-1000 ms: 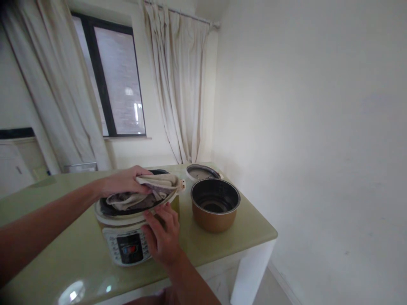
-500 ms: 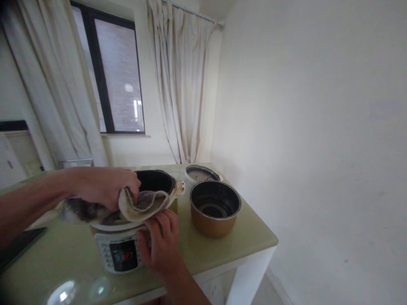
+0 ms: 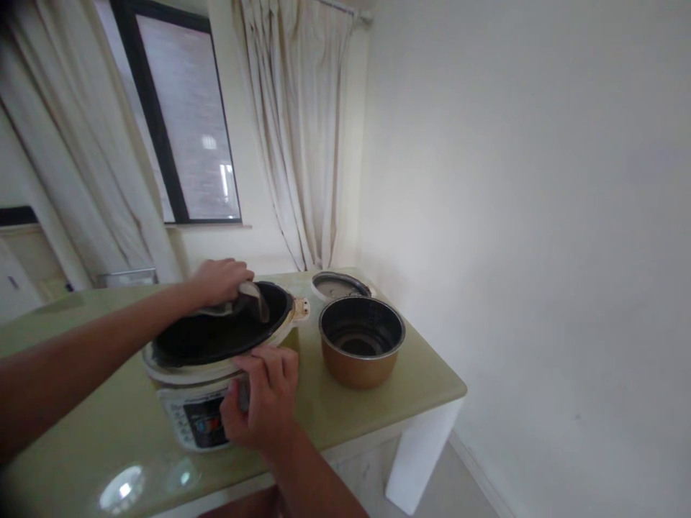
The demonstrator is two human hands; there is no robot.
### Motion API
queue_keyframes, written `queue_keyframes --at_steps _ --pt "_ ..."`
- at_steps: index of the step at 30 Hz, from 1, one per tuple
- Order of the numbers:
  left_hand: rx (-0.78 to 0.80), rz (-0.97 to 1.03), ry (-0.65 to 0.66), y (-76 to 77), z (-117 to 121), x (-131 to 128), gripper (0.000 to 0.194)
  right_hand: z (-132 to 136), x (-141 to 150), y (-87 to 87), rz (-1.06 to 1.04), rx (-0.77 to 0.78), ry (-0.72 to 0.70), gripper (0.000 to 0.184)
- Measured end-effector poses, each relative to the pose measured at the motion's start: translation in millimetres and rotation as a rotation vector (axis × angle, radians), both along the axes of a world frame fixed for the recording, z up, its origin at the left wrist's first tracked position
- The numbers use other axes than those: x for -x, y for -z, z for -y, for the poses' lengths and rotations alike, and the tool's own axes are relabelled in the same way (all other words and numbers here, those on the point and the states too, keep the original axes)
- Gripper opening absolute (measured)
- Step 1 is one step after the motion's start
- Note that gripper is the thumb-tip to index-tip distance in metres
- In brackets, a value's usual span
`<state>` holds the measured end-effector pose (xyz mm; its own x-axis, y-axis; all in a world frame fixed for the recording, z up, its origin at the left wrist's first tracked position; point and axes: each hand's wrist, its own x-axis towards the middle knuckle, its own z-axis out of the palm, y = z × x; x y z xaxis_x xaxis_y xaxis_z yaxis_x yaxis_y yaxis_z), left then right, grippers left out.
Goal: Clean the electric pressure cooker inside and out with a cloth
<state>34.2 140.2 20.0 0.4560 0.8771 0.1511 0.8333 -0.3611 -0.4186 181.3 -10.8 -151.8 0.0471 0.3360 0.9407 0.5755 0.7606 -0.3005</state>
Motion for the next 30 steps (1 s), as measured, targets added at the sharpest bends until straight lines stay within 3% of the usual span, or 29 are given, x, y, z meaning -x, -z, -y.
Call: queue_keyframes --at_steps 4,8,12,14,16,19,23,26,30 --pt "0.069 0.209 -0.009 15.2 -5.6 -40.3 0.036 -0.2 -0.4 -1.4 0.009 0.0 -0.011 0.032" --pt "0.274 0.292 0.182 31.6 10.3 -54.9 0.034 -2.1 0.7 0.6 0.007 -0.005 -0.004 0.033" --pt "0.611 0.342 0.357 29.3 34.4 -28.9 0.044 -3.7 0.9 3.1 0.002 -0.014 -0.001 0.031" --pt "0.775 0.314 0.317 21.9 45.1 -7.2 0.052 -3.4 -0.7 2.5 0.016 -0.015 -0.005 0.031" --pt "0.829 0.271 0.242 14.6 51.5 14.6 0.054 -2.5 -2.9 1.1 0.033 -0.007 -0.012 0.031" --pt "0.684 0.22 0.17 9.4 49.4 40.4 0.044 -1.0 -4.2 -0.6 0.037 0.012 -0.022 0.031" --pt "0.278 0.163 0.057 12.2 31.4 52.9 0.038 2.2 -0.4 -2.0 0.009 0.024 -0.012 0.03" --pt "0.076 0.154 -0.06 17.7 17.1 42.2 0.047 6.5 2.5 -5.1 -0.012 0.046 0.01 0.029" --pt "0.048 0.22 -0.153 28.1 3.5 3.6 0.046 10.6 0.1 -9.6 0.03 0.075 0.021 0.032"
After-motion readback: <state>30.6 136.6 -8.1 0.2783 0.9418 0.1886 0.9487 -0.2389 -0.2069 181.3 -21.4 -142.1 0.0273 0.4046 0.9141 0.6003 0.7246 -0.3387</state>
